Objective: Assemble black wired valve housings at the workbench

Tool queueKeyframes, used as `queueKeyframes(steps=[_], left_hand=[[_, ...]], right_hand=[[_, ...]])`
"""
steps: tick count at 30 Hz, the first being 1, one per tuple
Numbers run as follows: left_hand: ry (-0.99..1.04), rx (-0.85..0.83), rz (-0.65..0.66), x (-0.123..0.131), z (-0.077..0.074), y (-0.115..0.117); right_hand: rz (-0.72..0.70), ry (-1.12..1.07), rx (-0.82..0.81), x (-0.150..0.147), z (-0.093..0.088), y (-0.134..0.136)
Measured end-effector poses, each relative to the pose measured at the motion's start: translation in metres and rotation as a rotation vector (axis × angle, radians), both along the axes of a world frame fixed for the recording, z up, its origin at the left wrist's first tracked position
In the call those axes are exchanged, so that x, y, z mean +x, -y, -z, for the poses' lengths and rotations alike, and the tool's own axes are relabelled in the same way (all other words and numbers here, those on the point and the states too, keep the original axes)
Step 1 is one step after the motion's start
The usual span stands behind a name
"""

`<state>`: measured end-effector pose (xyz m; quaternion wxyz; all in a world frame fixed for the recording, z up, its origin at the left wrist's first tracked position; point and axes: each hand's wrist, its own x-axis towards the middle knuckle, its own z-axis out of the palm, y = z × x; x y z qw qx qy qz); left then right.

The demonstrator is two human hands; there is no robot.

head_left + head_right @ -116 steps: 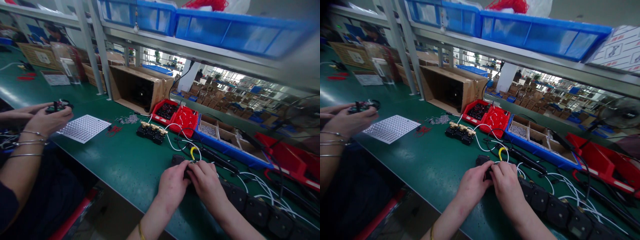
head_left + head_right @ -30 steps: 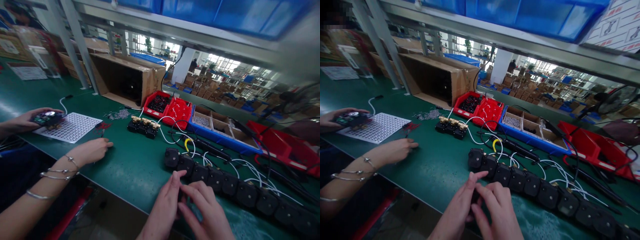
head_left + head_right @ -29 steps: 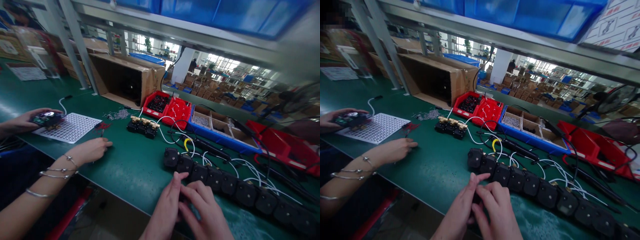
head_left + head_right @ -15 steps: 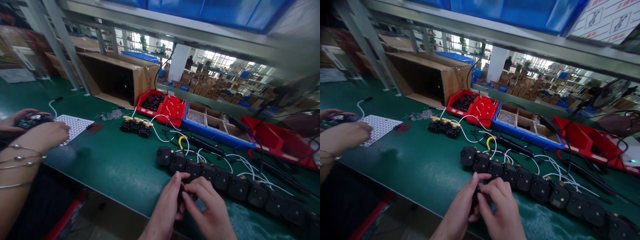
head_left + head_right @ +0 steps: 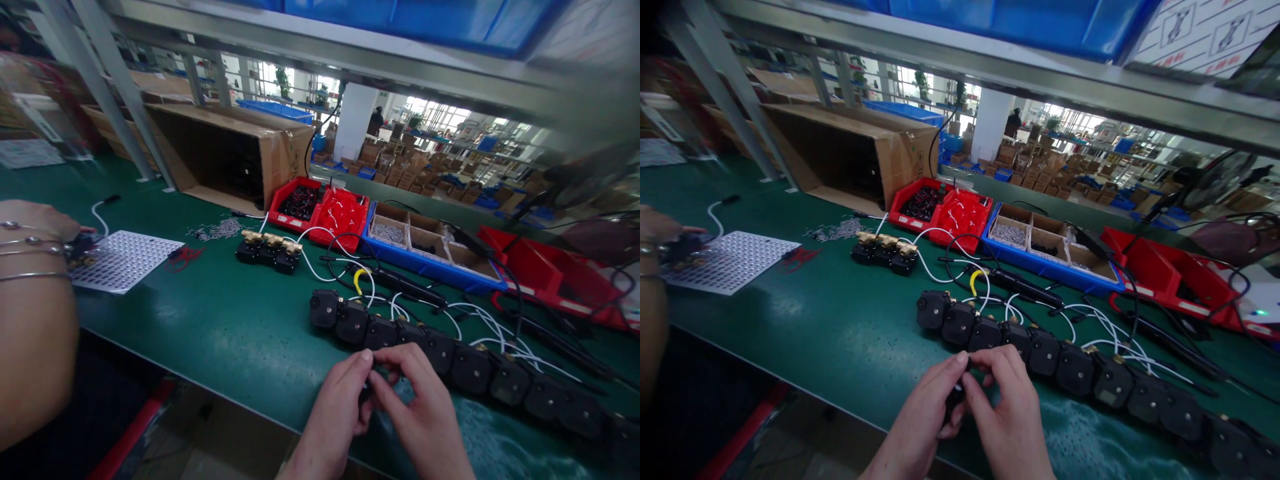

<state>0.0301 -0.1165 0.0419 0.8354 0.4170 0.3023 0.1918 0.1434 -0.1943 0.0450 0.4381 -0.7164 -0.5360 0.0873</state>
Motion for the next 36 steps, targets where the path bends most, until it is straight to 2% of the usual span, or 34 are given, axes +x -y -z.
queueKeyframes(steps=[4, 9, 13, 25, 32, 36], left_hand=[[-0.044, 0.070, 0.011, -0.001, 0.000, -0.002], [-0.050, -0.010, 0.032, -0.004, 0.003, 0.000], [-0.051, -0.050, -0.037, -0.006, 0.004, 0.001], [-0.108, 0.002, -0.059, -0.002, 0.006, -0.004], [-0.124, -0.027, -0.056, -0.002, 0.002, -0.004], [-0.120, -0.024, -0.051, 0.001, 0.002, -0.004]], right_hand=[[-0.025, -0.003, 0.040, 0.001, -0.002, 0.000], [-0.031, 0.005, 0.034, 0.005, -0.003, 0.001], [-0.016, 0.041, 0.041, 0.006, -0.002, 0.003], [-0.026, 0.168, 0.070, 0.009, -0.004, 0.002], [-0.087, 0.178, 0.078, 0.016, -0.009, 0.003], [-0.189, 0.168, 0.048, 0.021, -0.014, 0.001]])
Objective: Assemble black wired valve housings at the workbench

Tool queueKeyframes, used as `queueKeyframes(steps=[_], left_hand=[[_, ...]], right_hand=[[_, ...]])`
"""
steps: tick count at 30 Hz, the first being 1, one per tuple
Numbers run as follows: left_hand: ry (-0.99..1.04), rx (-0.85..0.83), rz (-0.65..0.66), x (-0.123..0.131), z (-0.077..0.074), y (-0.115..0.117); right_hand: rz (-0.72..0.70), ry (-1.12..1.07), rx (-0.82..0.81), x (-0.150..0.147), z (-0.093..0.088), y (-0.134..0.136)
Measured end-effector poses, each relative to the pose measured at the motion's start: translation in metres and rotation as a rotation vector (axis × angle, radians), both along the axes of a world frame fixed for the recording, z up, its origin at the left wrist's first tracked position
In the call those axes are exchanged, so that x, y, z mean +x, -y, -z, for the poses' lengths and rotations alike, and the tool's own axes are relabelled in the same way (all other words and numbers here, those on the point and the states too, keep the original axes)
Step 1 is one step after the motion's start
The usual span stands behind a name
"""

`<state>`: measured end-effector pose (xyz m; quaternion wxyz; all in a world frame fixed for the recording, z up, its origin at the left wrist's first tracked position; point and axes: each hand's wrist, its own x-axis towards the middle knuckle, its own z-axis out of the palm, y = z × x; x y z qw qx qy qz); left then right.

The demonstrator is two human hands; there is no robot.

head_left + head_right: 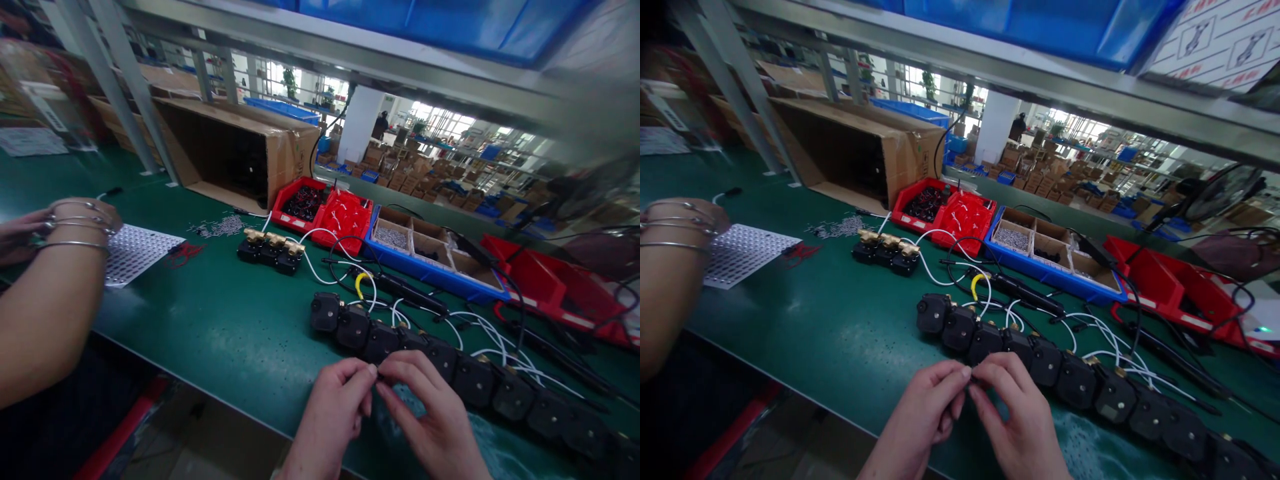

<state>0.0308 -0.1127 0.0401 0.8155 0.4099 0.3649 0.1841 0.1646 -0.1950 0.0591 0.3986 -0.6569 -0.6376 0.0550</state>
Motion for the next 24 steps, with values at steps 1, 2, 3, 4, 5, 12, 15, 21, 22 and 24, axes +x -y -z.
queueKeyframes(steps=[1, 2, 3, 4, 5, 12, 15, 21, 22, 24], left_hand=[[-0.005, 0.019, 0.002, 0.001, 0.000, 0.000], [-0.013, 0.046, 0.006, 0.002, 0.001, -0.001], [-0.023, 0.080, 0.014, 0.002, 0.001, -0.002], [-0.033, 0.122, 0.022, 0.002, 0.002, -0.003], [-0.043, 0.169, 0.034, 0.002, 0.002, -0.005], [-0.200, 0.674, -0.049, -0.002, -0.004, -0.018], [-0.279, 0.834, -0.025, 0.000, -0.004, -0.024], [-0.367, 1.012, 0.088, 0.011, 0.004, -0.032], [-0.359, 1.029, 0.094, 0.012, 0.005, -0.033], [-0.350, 1.063, 0.100, 0.014, 0.006, -0.034]], right_hand=[[-0.014, -0.007, -0.021, 0.001, -0.001, -0.001], [-0.021, -0.017, -0.042, 0.003, -0.002, -0.001], [-0.022, -0.027, -0.061, 0.004, -0.002, -0.002], [-0.016, -0.034, -0.074, 0.006, -0.003, -0.003], [-0.003, -0.035, -0.084, 0.008, -0.004, -0.004], [0.063, 0.075, -0.137, 0.024, -0.011, -0.027], [0.025, 0.138, -0.170, 0.029, -0.012, -0.037], [0.016, 0.199, -0.134, 0.033, -0.006, -0.043], [0.017, 0.194, -0.130, 0.033, -0.005, -0.043], [0.025, 0.188, -0.128, 0.032, -0.003, -0.043]])
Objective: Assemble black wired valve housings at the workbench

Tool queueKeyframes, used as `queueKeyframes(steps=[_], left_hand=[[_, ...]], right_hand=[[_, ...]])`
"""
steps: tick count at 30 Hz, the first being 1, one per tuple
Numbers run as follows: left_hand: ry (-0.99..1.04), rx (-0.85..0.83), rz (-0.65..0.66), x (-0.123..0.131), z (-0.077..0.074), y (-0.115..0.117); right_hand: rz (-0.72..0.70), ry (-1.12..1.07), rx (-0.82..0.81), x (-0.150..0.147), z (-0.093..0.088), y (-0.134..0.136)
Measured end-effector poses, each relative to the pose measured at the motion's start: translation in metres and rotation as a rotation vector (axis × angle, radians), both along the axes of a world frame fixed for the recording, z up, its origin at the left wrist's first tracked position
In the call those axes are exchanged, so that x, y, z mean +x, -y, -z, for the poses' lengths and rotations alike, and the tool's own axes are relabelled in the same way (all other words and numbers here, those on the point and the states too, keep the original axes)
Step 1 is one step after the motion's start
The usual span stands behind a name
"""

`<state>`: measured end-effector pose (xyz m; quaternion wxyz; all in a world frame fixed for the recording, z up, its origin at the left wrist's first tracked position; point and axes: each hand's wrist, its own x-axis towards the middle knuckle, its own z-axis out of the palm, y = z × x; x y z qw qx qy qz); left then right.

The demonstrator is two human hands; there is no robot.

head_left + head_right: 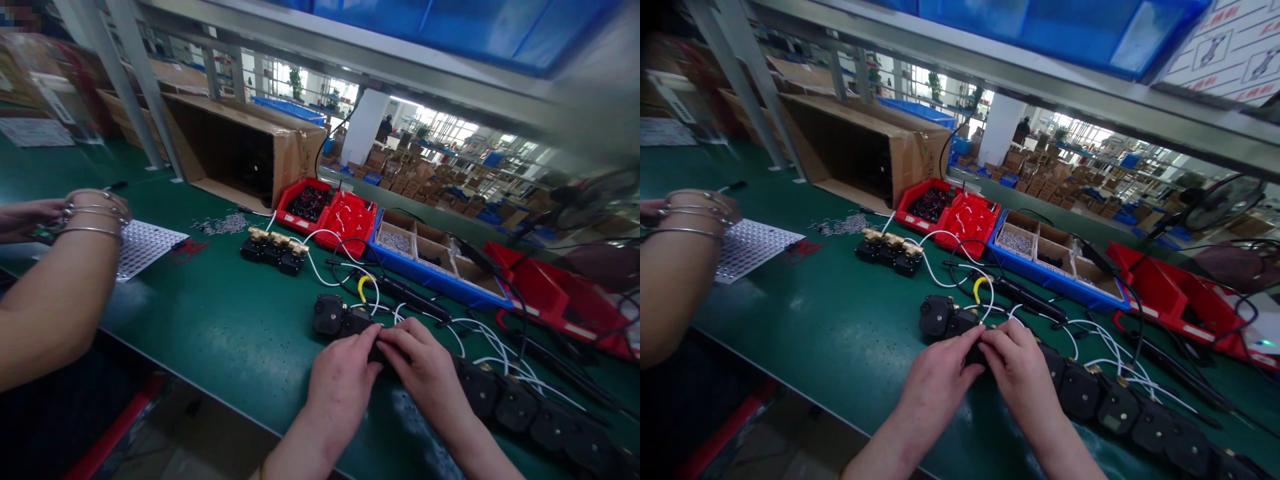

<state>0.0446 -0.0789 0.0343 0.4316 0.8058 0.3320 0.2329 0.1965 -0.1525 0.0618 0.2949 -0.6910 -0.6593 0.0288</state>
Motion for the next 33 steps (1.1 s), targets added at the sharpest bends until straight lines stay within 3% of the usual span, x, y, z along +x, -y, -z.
queueKeyframes(steps=[7, 12, 17, 25, 33], left_hand=[[-0.031, 0.092, 0.031, 0.001, -0.002, -0.002], [-0.045, 0.138, 0.008, 0.002, 0.000, -0.002], [-0.046, 0.148, 0.010, 0.003, -0.001, -0.002], [-0.071, 0.157, -0.006, 0.002, 0.000, -0.003], [-0.049, 0.141, 0.019, 0.002, -0.001, -0.004]], right_hand=[[0.129, 0.162, -0.022, -0.002, 0.003, -0.004], [0.192, 0.285, -0.124, 0.002, -0.001, -0.011], [0.158, 0.444, -0.172, 0.002, -0.008, -0.016], [-0.042, 0.558, -0.270, 0.012, -0.030, -0.030], [0.079, 0.407, -0.026, 0.005, -0.004, -0.005]])
